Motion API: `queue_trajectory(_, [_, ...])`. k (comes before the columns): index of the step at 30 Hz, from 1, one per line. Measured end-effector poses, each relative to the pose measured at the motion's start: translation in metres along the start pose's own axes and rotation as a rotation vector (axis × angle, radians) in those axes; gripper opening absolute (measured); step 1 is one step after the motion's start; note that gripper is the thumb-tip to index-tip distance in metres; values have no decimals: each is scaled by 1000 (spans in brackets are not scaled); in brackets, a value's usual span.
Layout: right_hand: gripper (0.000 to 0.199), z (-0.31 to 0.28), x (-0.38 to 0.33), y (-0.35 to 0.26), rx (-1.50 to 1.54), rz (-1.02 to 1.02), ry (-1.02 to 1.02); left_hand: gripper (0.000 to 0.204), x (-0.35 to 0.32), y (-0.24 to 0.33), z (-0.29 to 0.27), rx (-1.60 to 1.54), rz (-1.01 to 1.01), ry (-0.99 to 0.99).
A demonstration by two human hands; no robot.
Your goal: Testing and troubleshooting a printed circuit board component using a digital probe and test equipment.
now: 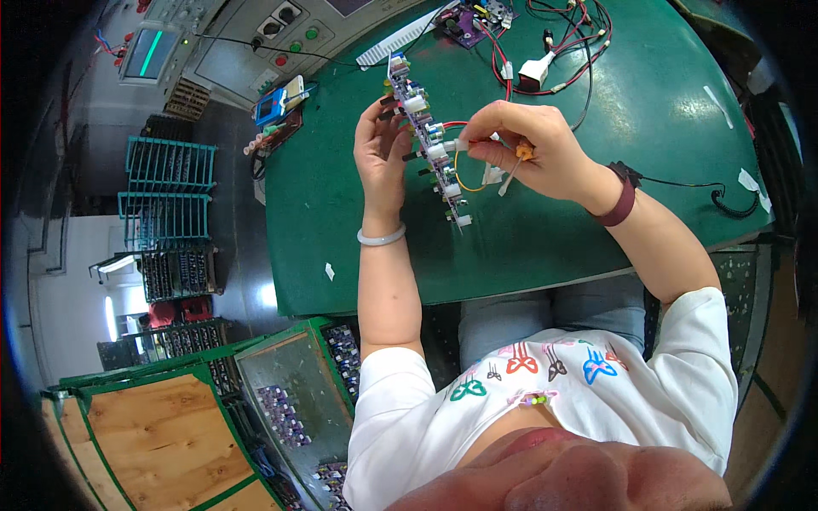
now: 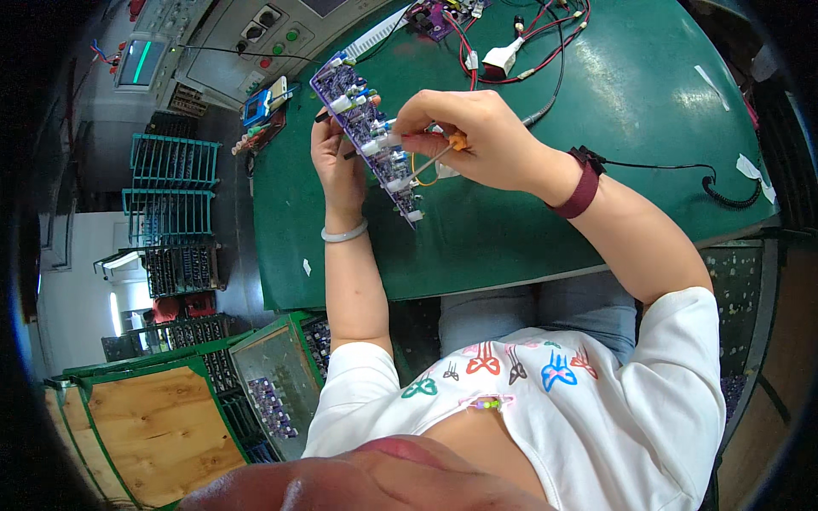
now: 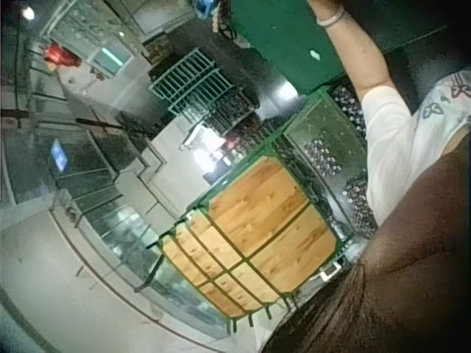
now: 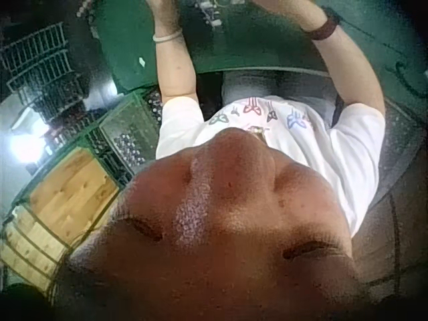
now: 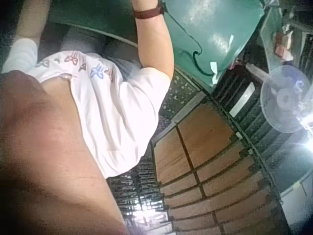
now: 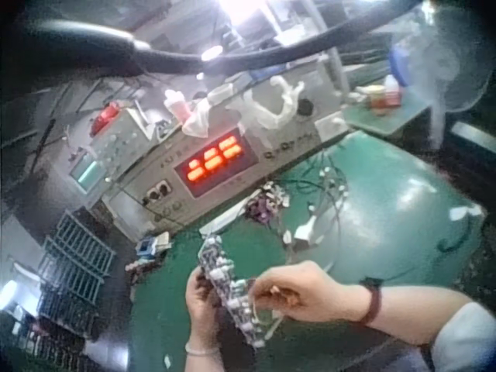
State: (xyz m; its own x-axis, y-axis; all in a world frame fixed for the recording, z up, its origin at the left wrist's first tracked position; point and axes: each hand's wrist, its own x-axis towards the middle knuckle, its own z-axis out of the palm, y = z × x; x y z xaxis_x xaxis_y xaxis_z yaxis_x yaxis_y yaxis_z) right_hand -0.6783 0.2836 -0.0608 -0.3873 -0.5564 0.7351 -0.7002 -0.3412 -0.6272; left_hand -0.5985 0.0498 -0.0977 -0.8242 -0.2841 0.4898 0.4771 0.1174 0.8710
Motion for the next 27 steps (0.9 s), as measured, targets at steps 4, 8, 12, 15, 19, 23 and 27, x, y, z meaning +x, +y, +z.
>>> queue_trajectory(4, [16, 2, 0, 8, -1, -111, 32, 57, 0, -1, 1, -23, -13, -3])
queue_trajectory(8, [15, -3, 2, 4, -29, -97, 27, 60, 1, 2, 2, -29, 9, -8])
queue_trajectory(12, [17, -5, 2, 7, 0, -107, 9, 64, 1, 1, -2, -7, 20, -42])
queue_trajectory(15, [19, -6, 0, 9, 44, -77, -4, 67, 0, 7, 4, -23, 19, -65])
queue_trajectory(19, [14, -6, 1, 11, 108, -36, -31, 71, 0, 8, 3, -45, 12, -80])
queue_trajectory(23, [17, -11, 4, 22, 154, 65, 26, 69, 0, 8, 1, -126, -44, -52])
queue_trajectory(27, [19, 5, 3, 56, -27, 72, 15, 67, 3, 12, 7, -257, -110, -103])
